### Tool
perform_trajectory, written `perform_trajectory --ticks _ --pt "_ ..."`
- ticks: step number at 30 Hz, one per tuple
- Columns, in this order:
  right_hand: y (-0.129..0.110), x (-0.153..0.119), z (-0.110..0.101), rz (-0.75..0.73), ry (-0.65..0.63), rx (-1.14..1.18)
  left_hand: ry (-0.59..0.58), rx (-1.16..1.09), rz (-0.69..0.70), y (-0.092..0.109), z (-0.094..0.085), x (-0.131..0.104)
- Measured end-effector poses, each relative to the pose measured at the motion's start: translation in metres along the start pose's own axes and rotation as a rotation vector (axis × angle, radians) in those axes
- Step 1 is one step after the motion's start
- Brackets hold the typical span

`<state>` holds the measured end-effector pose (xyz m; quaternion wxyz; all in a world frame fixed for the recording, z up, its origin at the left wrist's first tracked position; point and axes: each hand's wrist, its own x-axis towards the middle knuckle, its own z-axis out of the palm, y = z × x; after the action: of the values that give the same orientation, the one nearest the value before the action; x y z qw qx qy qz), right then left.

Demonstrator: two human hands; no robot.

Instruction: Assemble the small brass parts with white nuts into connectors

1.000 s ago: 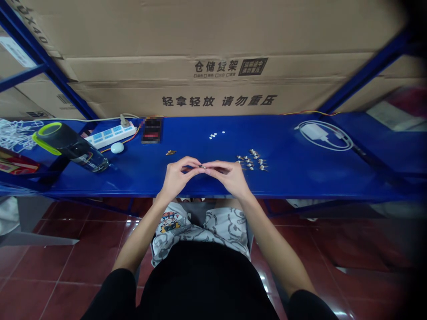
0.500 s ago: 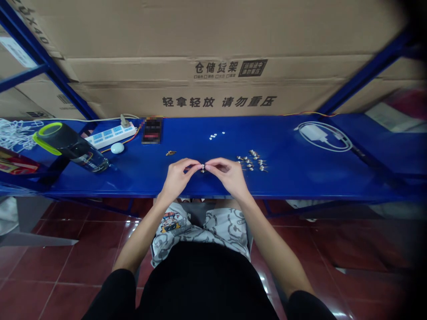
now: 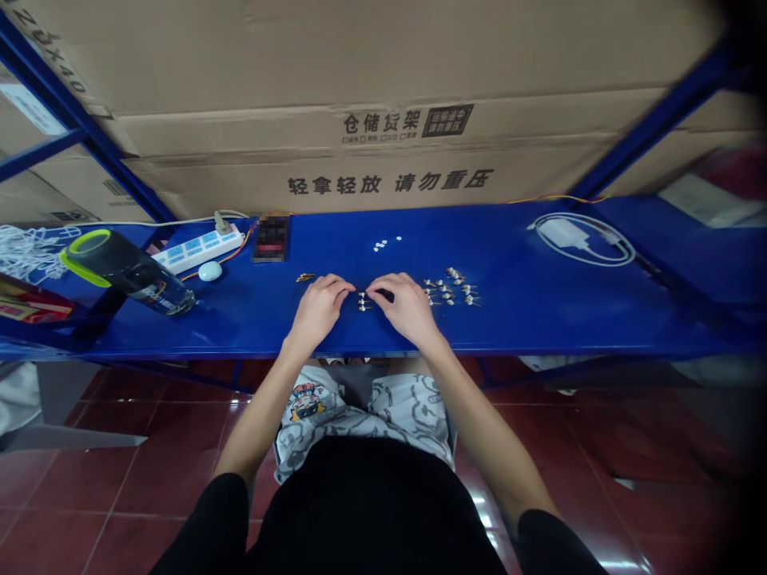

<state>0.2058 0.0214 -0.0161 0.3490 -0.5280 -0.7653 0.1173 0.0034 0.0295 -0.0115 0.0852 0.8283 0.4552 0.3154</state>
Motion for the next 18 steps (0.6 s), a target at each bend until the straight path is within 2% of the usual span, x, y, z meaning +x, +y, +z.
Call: perform_trajectory --ticks 5,10,14,18 --pt "0.0 -0.004 0.0 -0.043 -0.011 -0.018 -0.045 0.11 0.039 0.0 0.0 -0.013" --pt "0.001 -0.01 -0.007 -0.076 -0.057 -0.099 -0.015 0.195 0.033 0.004 0.0 -0.018" --pt "0.005 -0.016 -0.012 -0.077 -0.125 -0.23 -0.06 0.196 0.014 0.006 0.003 -0.019" --pt "0.01 -0.018 -0.009 -0.094 -0.122 -0.24 -0.063 0.19 -0.002 0.005 0.0 -0.023"
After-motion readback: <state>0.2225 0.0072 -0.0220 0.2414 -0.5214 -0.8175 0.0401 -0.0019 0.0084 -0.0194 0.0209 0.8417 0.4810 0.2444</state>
